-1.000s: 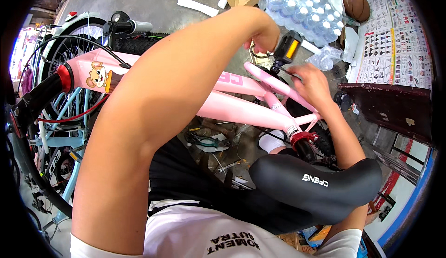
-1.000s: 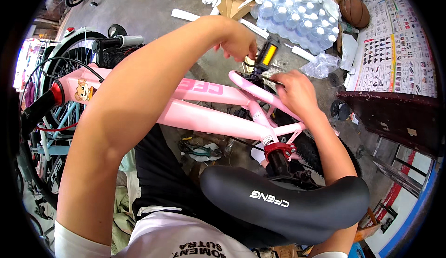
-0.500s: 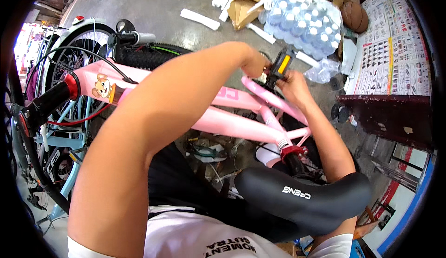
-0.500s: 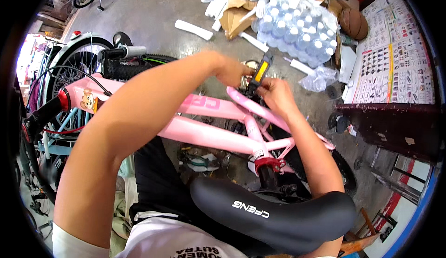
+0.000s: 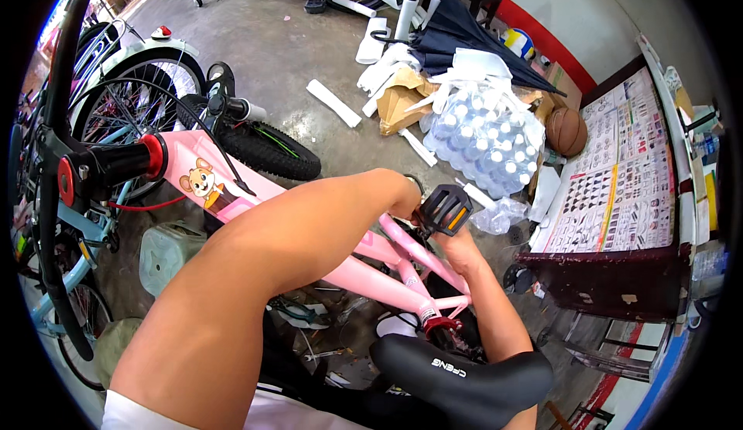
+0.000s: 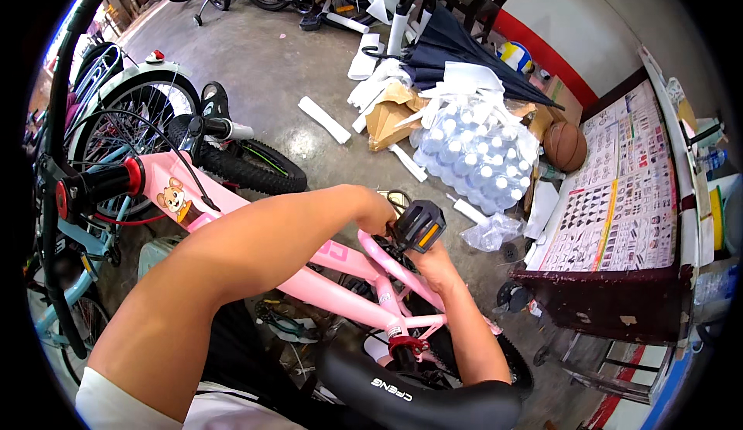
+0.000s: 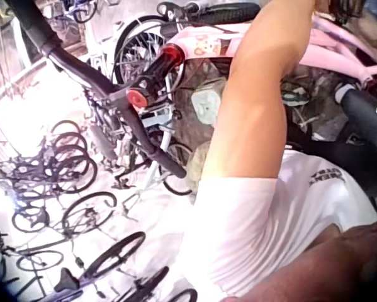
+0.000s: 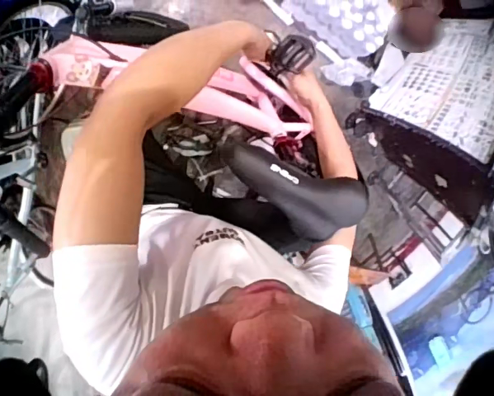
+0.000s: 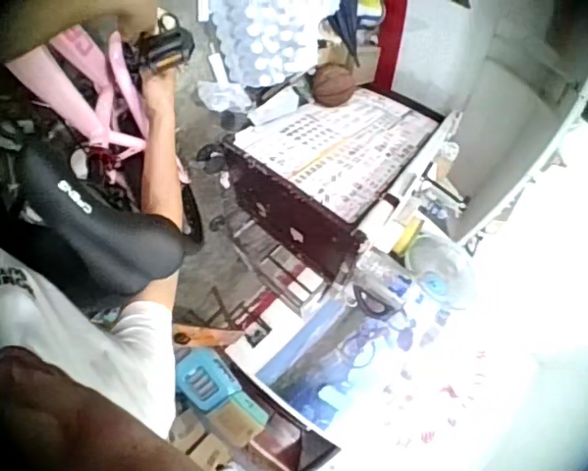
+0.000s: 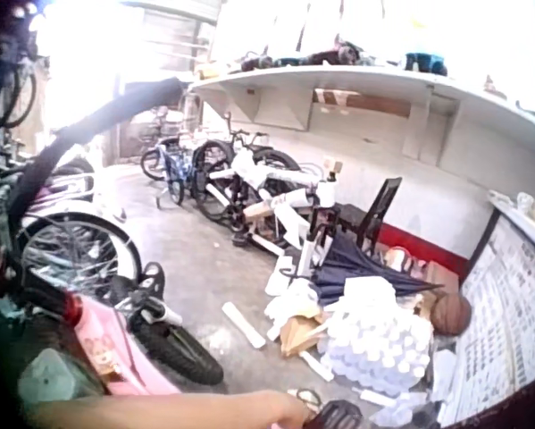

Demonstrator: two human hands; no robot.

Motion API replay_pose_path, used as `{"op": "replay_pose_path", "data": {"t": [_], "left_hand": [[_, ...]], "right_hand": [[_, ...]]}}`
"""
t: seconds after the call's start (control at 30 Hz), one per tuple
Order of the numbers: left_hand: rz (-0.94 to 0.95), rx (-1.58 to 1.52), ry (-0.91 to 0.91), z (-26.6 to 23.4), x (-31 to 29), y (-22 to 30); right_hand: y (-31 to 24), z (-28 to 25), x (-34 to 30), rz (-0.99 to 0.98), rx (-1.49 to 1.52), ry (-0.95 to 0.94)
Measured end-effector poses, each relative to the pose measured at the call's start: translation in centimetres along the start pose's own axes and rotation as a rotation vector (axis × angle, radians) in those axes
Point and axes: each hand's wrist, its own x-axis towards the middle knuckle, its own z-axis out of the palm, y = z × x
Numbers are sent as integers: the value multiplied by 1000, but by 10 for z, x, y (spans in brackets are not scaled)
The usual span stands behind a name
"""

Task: The person attaches a pedal and works on the frame and cable area of a pink bicycle using a wrench and a pair of pliers.

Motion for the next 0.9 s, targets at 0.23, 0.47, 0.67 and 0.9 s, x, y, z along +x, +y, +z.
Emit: {"op": "replay_pose_path", "data": {"t": [0.23,0.47,0.67,0.9], "left_hand": [[-440,304,-78,-31,-24,32],[-305,356,19,-57,-57,65],[2,-84,-59,-65,-58,62],[206,-343,-198,-81,-82,70]], "right_hand": [[-15,-16,-9,24,-162,211],[-76,-27,-50,-85,-283,497],[-100,28,-50,-155,-395,228],[-97,50,-45,-210,-459,305]]}}
